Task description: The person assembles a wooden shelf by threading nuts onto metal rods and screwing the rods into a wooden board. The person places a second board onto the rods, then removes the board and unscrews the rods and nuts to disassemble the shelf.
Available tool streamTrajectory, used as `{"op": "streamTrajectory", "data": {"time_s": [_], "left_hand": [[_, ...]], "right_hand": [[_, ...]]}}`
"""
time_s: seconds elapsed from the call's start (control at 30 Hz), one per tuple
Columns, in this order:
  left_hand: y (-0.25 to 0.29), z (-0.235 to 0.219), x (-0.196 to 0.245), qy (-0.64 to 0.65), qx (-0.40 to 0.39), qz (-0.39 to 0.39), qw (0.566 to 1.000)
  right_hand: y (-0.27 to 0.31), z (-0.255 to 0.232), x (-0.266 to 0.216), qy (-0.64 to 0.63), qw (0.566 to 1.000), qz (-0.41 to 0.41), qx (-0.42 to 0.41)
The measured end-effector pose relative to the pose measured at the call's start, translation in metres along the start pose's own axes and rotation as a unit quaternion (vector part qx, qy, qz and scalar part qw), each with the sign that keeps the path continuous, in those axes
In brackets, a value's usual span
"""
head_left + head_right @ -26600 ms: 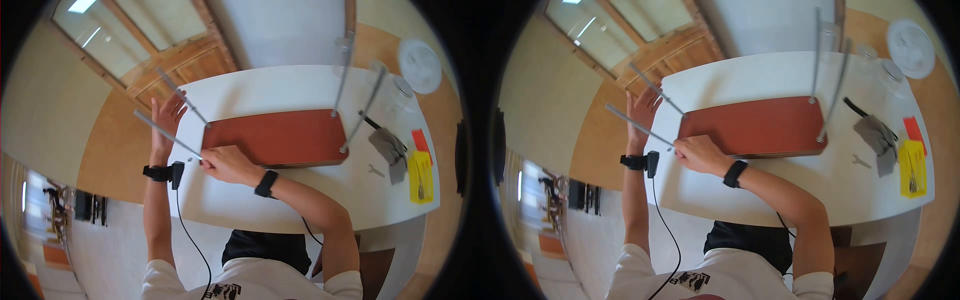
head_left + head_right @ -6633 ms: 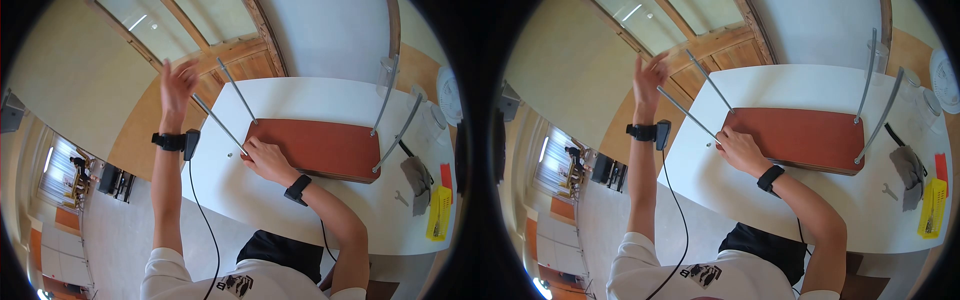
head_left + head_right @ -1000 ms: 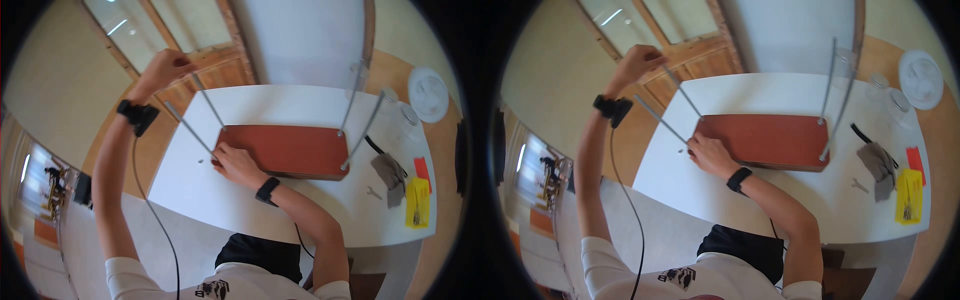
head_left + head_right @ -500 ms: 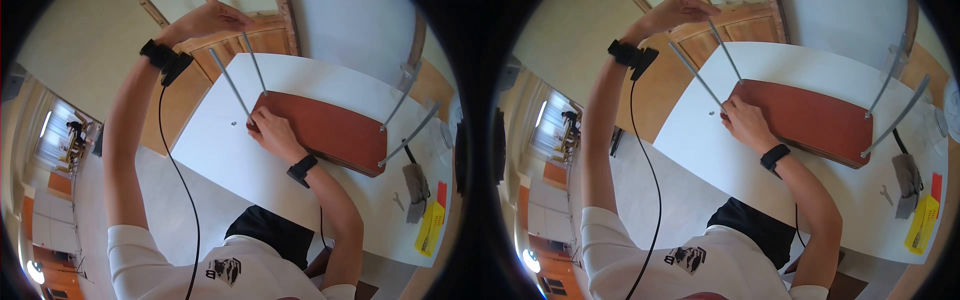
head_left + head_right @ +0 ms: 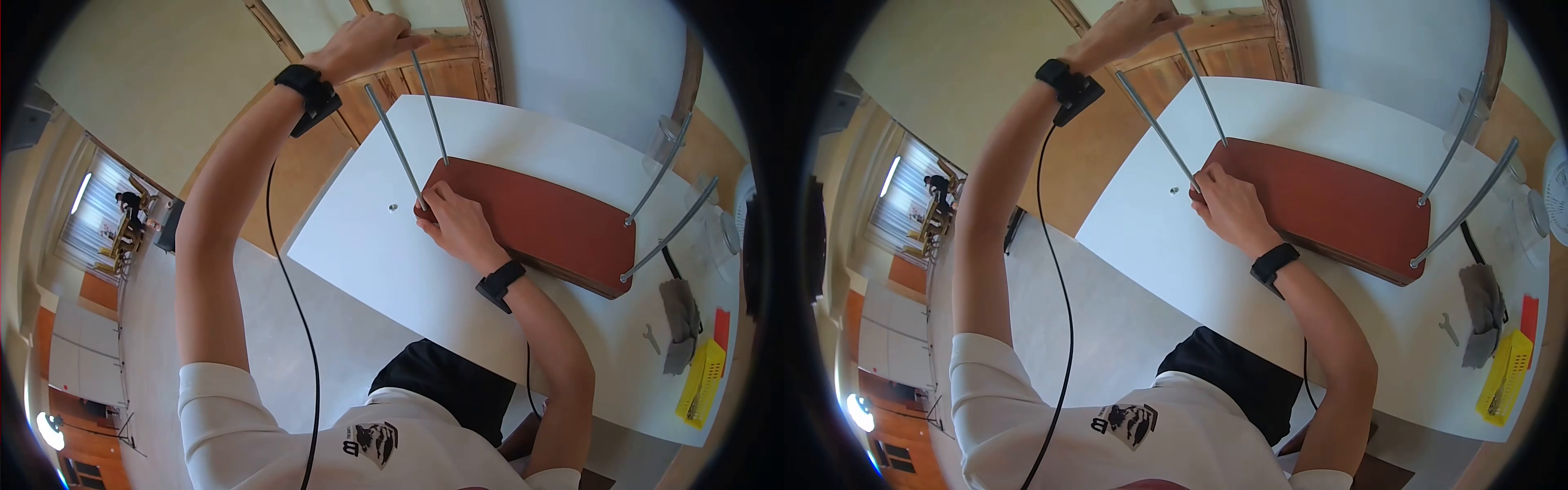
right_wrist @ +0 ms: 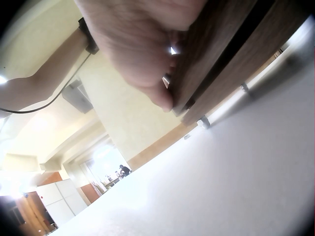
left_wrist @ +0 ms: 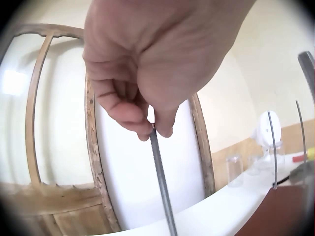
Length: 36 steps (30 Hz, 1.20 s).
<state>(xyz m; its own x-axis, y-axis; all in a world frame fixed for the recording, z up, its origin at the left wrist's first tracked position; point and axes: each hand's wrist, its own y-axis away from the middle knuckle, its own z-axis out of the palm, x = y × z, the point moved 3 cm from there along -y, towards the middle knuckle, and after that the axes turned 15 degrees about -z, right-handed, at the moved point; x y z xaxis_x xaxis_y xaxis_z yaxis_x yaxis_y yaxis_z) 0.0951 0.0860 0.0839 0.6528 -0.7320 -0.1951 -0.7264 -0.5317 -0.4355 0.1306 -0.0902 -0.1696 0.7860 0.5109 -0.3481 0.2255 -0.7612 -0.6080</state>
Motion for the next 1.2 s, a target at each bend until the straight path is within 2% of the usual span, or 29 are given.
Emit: {"op": "streamTrajectory", "data": {"time_s": [0.07,0.2,0.27,0.4,0.47,0.5,0.57,0.6,0.67,0.7,0.77,0.8,0.83,0.87,1.0,1.07,1.1,1.17,1.2], "left_hand": [[0.000,0.001,-0.001,-0.029,0.037,0.018,0.999],[-0.003,0.006,0.001,-0.065,0.039,0.026,0.997],[-0.004,0.009,0.006,-0.174,0.141,0.112,0.968],[-0.008,0.011,0.009,-0.204,0.164,0.138,0.955],[-0.010,0.008,0.011,-0.234,0.115,0.104,0.960],[-0.009,0.004,0.014,-0.234,0.116,0.104,0.960],[-0.009,-0.001,0.013,-0.180,0.047,0.023,0.982],[-0.010,0.004,0.009,-0.179,0.049,0.025,0.982],[-0.004,-0.001,0.012,-0.065,0.183,0.158,0.968],[-0.004,-0.002,0.014,-0.065,0.186,0.160,0.967],[0.001,0.005,0.012,-0.051,0.034,0.090,0.994],[0.005,0.004,0.011,-0.052,0.036,0.091,0.994],[0.009,0.004,0.007,0.071,-0.012,0.057,0.996],[0.012,0.004,0.002,0.193,-0.061,0.021,0.979],[0.020,0.001,-0.008,0.281,-0.095,0.039,0.954],[0.018,-0.004,-0.012,0.331,-0.138,0.060,0.931],[0.017,-0.005,-0.014,0.331,-0.136,0.061,0.932],[0.014,-0.010,-0.009,0.317,-0.073,0.032,0.945],[0.015,-0.013,-0.003,0.317,-0.075,0.034,0.945]], "right_hand": [[0.001,0.000,0.000,0.008,1.000,-0.009,0.006],[0.000,0.000,-0.001,0.006,1.000,-0.016,0.013],[0.001,-0.001,-0.001,0.009,1.000,-0.015,0.013],[0.001,0.001,0.000,0.006,1.000,-0.013,0.011],[0.001,0.000,0.000,0.009,1.000,-0.016,0.013],[0.000,0.000,0.000,0.006,1.000,-0.005,0.001],[0.000,-0.001,-0.001,0.005,1.000,0.007,-0.010],[0.001,0.000,-0.001,0.006,1.000,0.003,-0.006],[0.001,-0.001,-0.001,0.011,1.000,0.001,0.002],[0.001,-0.001,0.000,0.011,1.000,0.000,0.001],[0.001,-0.001,-0.001,0.013,1.000,-0.001,0.001],[0.001,0.000,-0.001,0.011,1.000,-0.006,0.004],[0.001,0.000,-0.001,0.007,1.000,-0.009,0.008],[0.001,0.000,0.000,0.007,1.000,-0.007,0.011],[0.002,0.000,0.000,0.007,1.000,-0.005,0.007],[0.001,0.000,0.000,0.009,1.000,-0.010,0.008],[0.001,0.000,0.000,0.007,1.000,-0.010,0.008],[0.001,-0.001,-0.001,0.007,1.000,-0.010,0.010],[0.001,-0.001,-0.001,0.008,1.000,-0.010,0.008]]}}
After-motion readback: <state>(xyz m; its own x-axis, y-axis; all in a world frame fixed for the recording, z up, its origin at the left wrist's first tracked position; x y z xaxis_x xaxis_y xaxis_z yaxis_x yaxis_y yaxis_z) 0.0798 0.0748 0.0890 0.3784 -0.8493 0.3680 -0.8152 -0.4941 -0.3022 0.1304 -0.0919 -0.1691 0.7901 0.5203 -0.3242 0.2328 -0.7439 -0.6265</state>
